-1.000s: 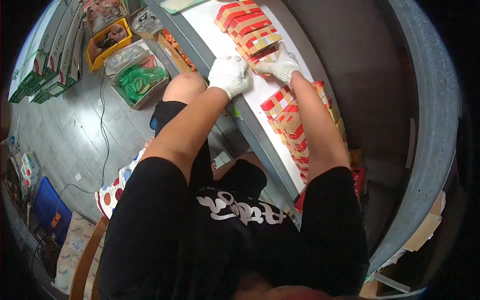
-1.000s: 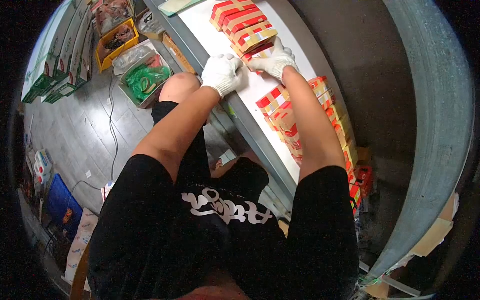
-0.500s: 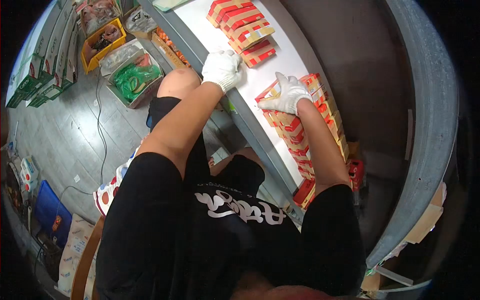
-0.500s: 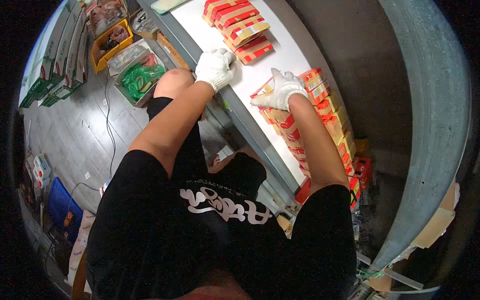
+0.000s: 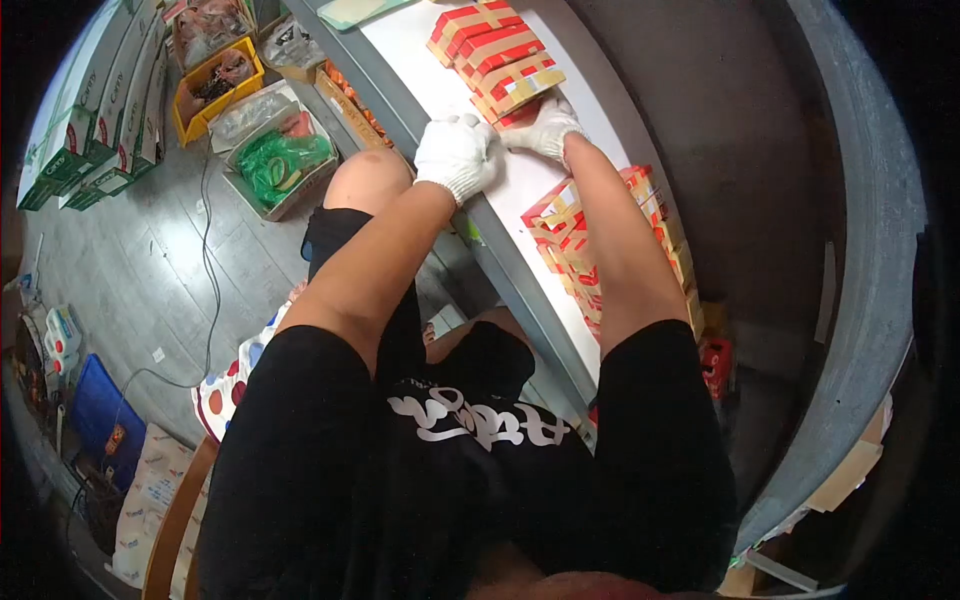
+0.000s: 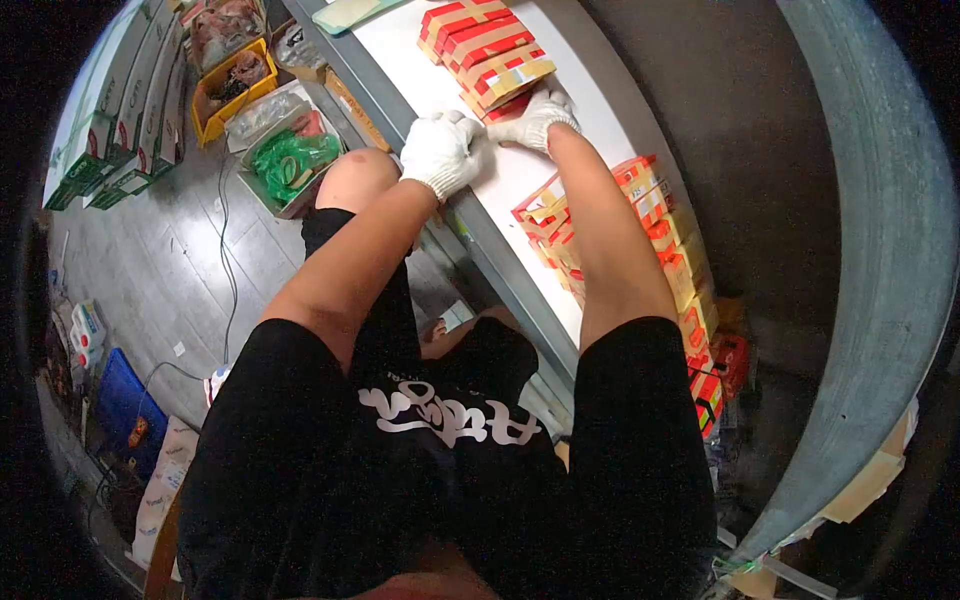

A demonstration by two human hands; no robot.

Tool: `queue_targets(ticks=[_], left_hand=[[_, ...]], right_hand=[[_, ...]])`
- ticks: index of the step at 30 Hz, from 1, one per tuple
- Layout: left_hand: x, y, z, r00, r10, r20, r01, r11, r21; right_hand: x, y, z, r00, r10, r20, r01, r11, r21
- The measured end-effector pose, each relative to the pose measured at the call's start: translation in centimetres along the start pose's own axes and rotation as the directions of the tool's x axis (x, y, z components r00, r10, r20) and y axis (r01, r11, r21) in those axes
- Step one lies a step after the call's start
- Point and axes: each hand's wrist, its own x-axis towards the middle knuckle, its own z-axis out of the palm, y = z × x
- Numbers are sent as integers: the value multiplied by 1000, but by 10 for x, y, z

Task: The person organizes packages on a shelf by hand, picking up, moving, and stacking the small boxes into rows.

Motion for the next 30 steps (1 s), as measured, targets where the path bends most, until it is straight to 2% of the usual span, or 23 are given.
queue_targets(ticks=[2,6,8,9,12,14,16,19,21,23,24,25,26,27,28,29,30], left_hand=[[0,-1,1,997,18,-70,-20,999,-41],[1,0,0,998,4,-58,-7,999,-47],[0,-2,-1,999,13,-45,-15,999,-41],[1,-2,-1,999,25,-35,-27,999,-37],[0,-2,0,993,62,-102,-62,998,-2],[0,-2,1,995,58,-84,-59,998,-10],[0,-3,0,996,61,-63,-62,998,-15],[0,-3,-2,993,88,-72,-88,996,2],[1,-3,-1,994,94,-59,-93,996,16],[-2,0,-6,994,92,-59,-93,996,-5],[-2,3,-10,995,81,-59,-83,996,-26],[-1,6,-15,996,57,68,-54,997,-50],[-3,8,-15,995,79,67,-76,996,-44],[-5,10,-12,994,88,64,-75,982,-175],[-6,11,-7,993,98,65,-74,950,-303],[-5,18,-16,975,72,212,35,888,-459],[-2,25,-15,972,93,216,15,891,-454]], right_hand=[[-6,-1,-7,996,62,67,-62,998,5],[-23,-1,-18,982,124,141,-129,991,23],[-35,13,-24,973,42,227,-89,976,199],[-42,18,-24,991,18,135,-36,990,133],[-77,29,-51,987,41,158,-72,978,195],[-104,26,-75,983,46,178,-80,979,188],[-139,22,-90,987,63,151,-80,991,106],[-167,29,-71,982,84,167,-79,996,-36],[-174,35,-51,982,129,138,-127,992,-25],[-180,43,-45,1000,19,8,-19,1000,22],[-186,44,-42,999,32,-3,-32,999,30],[-192,45,-39,996,4,-91,-2,1000,23],[-199,42,-36,983,-23,-180,26,1000,13],[-214,36,-29,892,-69,-447,111,991,69],[-224,38,-16,822,-108,-559,237,957,164],[-238,38,-5,736,-127,-665,367,900,235],[-261,24,2,693,-119,-711,478,815,329]])
